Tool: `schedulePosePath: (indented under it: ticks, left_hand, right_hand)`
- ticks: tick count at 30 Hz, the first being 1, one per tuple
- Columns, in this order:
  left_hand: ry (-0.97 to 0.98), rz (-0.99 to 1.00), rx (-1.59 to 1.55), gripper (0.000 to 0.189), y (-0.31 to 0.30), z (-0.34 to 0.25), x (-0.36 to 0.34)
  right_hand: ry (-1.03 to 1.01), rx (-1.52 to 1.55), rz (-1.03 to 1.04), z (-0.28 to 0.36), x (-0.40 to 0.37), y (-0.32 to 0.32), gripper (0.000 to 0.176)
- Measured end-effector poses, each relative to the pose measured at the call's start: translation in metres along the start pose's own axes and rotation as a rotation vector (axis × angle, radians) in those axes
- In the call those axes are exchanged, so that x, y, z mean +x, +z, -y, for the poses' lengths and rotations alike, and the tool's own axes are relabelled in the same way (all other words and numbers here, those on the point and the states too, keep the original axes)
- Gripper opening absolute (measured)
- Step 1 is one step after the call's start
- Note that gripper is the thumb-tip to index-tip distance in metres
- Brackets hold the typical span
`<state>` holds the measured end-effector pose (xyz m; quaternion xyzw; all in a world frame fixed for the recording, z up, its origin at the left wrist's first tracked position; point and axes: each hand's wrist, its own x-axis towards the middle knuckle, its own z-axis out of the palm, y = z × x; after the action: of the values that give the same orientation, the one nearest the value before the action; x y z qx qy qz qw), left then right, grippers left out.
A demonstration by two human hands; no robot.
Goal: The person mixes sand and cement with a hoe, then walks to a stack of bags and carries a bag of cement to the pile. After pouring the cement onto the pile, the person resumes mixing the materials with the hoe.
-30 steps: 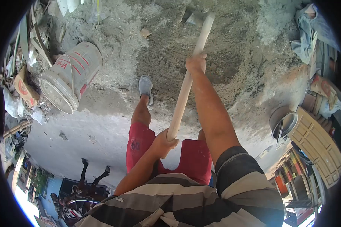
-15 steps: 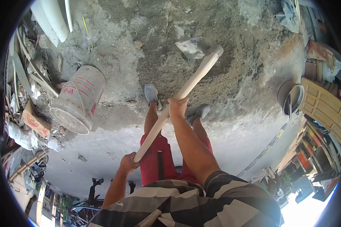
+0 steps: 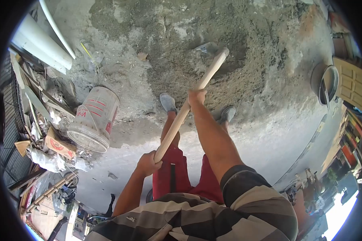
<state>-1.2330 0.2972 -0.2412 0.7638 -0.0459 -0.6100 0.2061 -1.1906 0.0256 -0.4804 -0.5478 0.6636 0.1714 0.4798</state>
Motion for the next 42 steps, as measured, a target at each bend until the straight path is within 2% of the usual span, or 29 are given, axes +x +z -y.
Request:
schedulePosePath:
  ticks: [1,3,6,9,10,12,13,15,16,17,18,21,23,25,27,29,31,33,34,35,36,38,39,40,42]
  left_hand:
    - [-0.061,0.011,-0.026,0.036,0.010,0.024,-0.017]
    - [-0.126,0.031,-0.058,0.036,0.022,0.053,-0.030]
    - [-0.142,0.043,-0.093,0.036,0.025,0.060,-0.033]
    - [0.023,-0.065,-0.188,0.037,-0.002,0.017,0.037]
    - [0.144,-0.153,-0.284,0.039,-0.002,0.011,0.065]
    - [0.264,-0.259,-0.412,0.043,-0.009,-0.019,0.116]
    - [0.327,-0.338,-0.458,0.044,-0.011,-0.035,0.135]
    - [0.172,-0.244,-0.628,0.036,-0.033,-0.084,0.132]
    - [0.171,-0.256,-0.635,0.036,-0.024,-0.090,0.135]
    - [0.154,-0.228,-0.817,0.032,-0.010,-0.090,0.133]
    - [0.132,-0.193,-0.998,0.028,0.005,-0.089,0.127]
    - [0.051,-0.165,-1.157,0.028,0.031,-0.077,0.105]
    - [0.065,-0.178,-1.023,0.026,0.043,-0.052,0.090]
    - [-0.009,-0.174,-0.970,0.028,0.026,-0.043,0.053]
    - [0.001,-0.188,-0.689,0.032,0.037,0.003,0.033]
    - [-0.125,-0.167,-0.459,0.036,0.018,0.014,-0.004]
    - [-0.172,-0.130,-0.241,0.034,0.035,0.060,-0.024]
    - [-0.230,-0.104,-0.146,0.031,0.048,0.099,-0.048]
    - [-0.258,-0.130,-0.127,0.026,0.064,0.123,-0.059]
    - [-0.310,-0.153,-0.142,0.022,0.072,0.138,-0.070]
    - [-0.314,-0.140,-0.112,0.019,0.077,0.154,-0.077]
    - [-0.307,-0.144,-0.045,0.021,0.087,0.177,-0.075]
    - [-0.276,-0.142,-0.065,0.022,0.082,0.169,-0.070]
    - [-0.245,-0.139,-0.081,0.023,0.069,0.153,-0.056]
    - [-0.141,-0.039,-0.069,0.024,0.038,0.103,-0.021]
  right_hand:
    - [-0.070,-0.049,-0.006,-0.021,-0.018,0.010,0.060]
    - [-0.116,0.085,0.033,-0.045,-0.042,0.023,0.056]
    - [-0.196,0.148,0.059,0.002,-0.071,0.007,0.052]
    - [-0.345,0.106,0.028,0.106,-0.045,0.005,0.049]
    - [-0.378,0.004,0.008,0.137,-0.018,0.012,0.052]
    - [-0.452,-0.169,-0.065,0.196,0.031,0.034,0.055]
    - [-0.424,-0.237,-0.043,0.223,0.035,0.040,0.057]
    - [-0.410,-0.314,-0.010,0.252,0.040,0.062,0.059]
    - [-0.471,-0.533,-0.040,0.252,0.050,0.076,0.061]
    - [-0.520,-0.750,-0.072,0.251,0.044,0.082,0.063]
    - [-0.513,-0.755,-0.067,0.245,0.038,0.087,0.063]
    - [-0.402,-0.806,-0.003,0.235,-0.022,0.086,0.063]
    - [-0.360,-0.780,0.007,0.209,-0.030,0.086,0.058]
    - [-0.336,-0.702,0.003,0.177,-0.032,0.083,0.055]
    - [-0.262,-0.551,0.036,0.125,-0.037,0.076,0.055]
    - [-0.174,-0.391,0.047,0.071,-0.046,0.073,0.054]
    - [-0.199,-0.251,-0.004,-0.002,-0.046,0.076,0.055]
    - [-0.096,0.023,0.132,-0.019,-0.105,0.057,0.056]
    - [-0.092,0.106,0.154,-0.034,-0.125,0.052,0.054]
    - [0.013,0.112,0.195,-0.053,-0.134,0.052,0.056]
    - [-0.059,0.138,0.205,-0.095,-0.129,0.054,0.059]
    - [-0.073,0.226,0.172,-0.097,-0.144,0.046,0.060]
    - [-0.102,0.288,0.164,-0.070,-0.156,0.033,0.058]
    - [-0.129,0.353,0.152,-0.039,-0.156,0.020,0.056]
    - [-0.141,0.406,0.131,-0.009,-0.110,0.003,0.052]
